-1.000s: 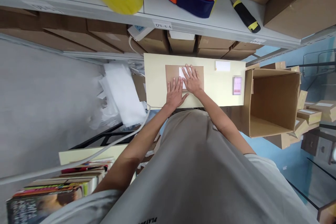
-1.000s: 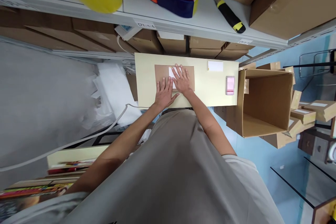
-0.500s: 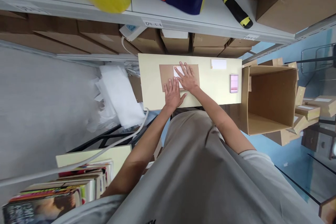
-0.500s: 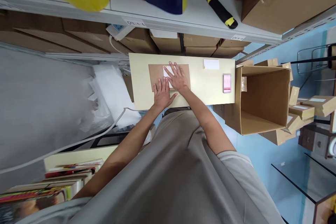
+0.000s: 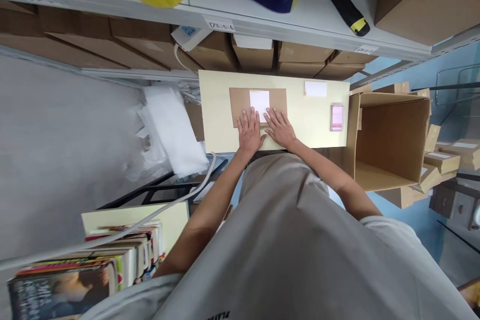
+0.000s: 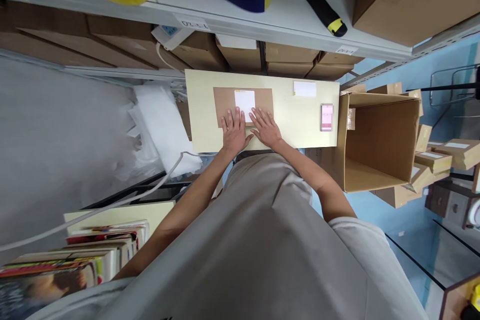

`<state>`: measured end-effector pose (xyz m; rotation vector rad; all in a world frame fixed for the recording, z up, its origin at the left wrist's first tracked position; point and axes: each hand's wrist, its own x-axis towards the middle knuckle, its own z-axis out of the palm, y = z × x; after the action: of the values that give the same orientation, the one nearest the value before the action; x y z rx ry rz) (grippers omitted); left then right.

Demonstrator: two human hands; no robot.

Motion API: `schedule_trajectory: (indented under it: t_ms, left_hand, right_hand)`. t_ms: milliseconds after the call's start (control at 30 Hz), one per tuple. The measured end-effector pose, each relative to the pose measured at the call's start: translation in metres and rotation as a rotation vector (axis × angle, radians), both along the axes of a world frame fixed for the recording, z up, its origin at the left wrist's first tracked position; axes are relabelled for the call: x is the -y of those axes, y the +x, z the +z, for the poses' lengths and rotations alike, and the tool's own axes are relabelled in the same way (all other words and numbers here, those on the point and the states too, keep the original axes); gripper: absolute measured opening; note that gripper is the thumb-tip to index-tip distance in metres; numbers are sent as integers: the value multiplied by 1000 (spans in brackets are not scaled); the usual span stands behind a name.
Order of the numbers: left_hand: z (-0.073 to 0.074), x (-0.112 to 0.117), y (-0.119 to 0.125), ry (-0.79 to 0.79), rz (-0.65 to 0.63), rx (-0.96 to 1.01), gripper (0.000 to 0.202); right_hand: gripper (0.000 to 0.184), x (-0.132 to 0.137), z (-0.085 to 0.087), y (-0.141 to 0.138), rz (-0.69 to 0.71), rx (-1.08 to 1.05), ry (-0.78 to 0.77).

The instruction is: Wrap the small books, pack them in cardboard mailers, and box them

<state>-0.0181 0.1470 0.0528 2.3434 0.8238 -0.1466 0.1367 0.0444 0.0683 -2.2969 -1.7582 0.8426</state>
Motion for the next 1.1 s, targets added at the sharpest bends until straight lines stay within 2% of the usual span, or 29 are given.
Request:
schedule_trajectory:
  t_ms: [100, 233, 500, 667, 767, 833, 933, 1100]
  left_hand:
    - [4, 12, 1, 1, -63, -14, 101]
    - [6, 18, 3, -17, -61, -25, 108]
    - [-1, 6, -1, -23, -59, 13, 102]
    - [-3, 5, -2, -16, -98, 2, 106]
    - [-3, 3, -3, -15, -105, -11, 102]
    - [-3, 3, -2, -13, -92, -12, 97]
    - [-2, 6, 0, -18, -63, 16, 91]
    - [-4, 9, 3, -45, 4, 82, 87]
  right_hand:
    - [83, -3, 2, 2, 23, -6, -16]
    - [93, -18, 1, 11, 26, 23, 14]
    - [73, -46, -2, 43, 117, -2, 48]
    - [74, -81, -11, 39, 106, 33, 49]
    - [74, -110, -18, 31, 84, 68, 36]
    - [74, -117, -19, 26, 45, 89, 46]
    - [74, -97, -14, 23, -17, 111, 60]
    - [72, -9, 1, 33, -32, 43, 38]
